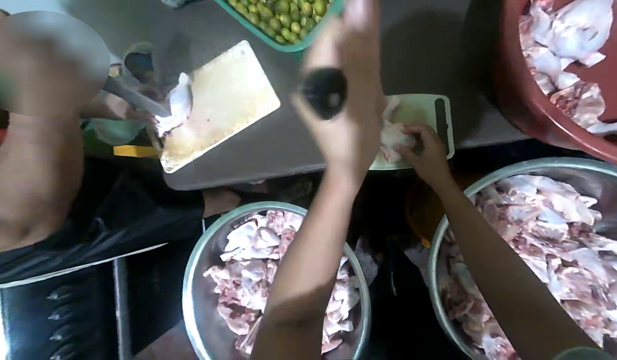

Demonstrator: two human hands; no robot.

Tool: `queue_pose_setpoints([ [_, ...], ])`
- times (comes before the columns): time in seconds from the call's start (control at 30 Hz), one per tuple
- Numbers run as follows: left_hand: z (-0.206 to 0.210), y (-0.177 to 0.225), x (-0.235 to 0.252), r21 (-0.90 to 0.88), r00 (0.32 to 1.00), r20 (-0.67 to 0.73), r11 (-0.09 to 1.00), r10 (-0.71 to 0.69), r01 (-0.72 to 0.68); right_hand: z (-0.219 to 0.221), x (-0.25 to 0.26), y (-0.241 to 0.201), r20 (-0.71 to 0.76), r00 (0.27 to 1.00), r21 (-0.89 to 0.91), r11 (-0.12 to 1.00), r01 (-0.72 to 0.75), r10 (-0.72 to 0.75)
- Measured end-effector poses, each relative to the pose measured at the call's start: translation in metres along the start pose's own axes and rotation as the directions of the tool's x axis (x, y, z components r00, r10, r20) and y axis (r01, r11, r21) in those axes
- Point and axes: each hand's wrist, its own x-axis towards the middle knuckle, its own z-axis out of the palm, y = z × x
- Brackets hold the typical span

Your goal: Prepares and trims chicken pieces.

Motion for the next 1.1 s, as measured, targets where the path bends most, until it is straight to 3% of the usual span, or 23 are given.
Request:
queue_pose_setpoints([
  [0.1,-0.009,-0.043,-0.013,0.011,0.991,-0.030,0.992,-0.129,0.129,0.000,0.003,0.000,-0.004,1.000,0.021,1.000,0.011,-0.011],
  [0.33,-0.013,-0.039,-0.011,-0.007,0.983,-0.049,0.984,-0.179,0.179,0.002,0.002,0.000,0.006,1.000,0.002,1.000,-0.003,0.003],
  [0.5,-0.018,-0.031,-0.020,-0.044,0.988,-0.097,0.992,-0.118,0.114,0.000,0.001,-0.005,0.019,0.999,-0.034,0.998,-0.043,0.044],
  [0.67,-0.037,0.028,-0.016,-0.126,0.952,-0.308,0.991,0.003,-0.044,0.005,0.001,-0.010,-0.013,0.997,-0.059,0.996,-0.073,0.072],
  [0.77,-0.054,0.059,-0.032,-0.094,0.917,-0.399,0.995,-0.008,-0.032,0.012,0.007,-0.028,-0.013,0.993,-0.231,0.966,-0.114,0.114],
  [0.9,-0.065,0.076,-0.087,-0.069,0.866,-0.489,0.994,-0.105,0.081,0.030,0.021,-0.049,0.064,0.980,-0.539,0.833,-0.125,0.188],
  [1.1,-0.061,0.089,-0.154,-0.193,0.821,-0.523,0.970,-0.229,0.148,0.037,0.046,-0.072,0.189,0.942,-0.703,0.708,-0.067,0.276],
])
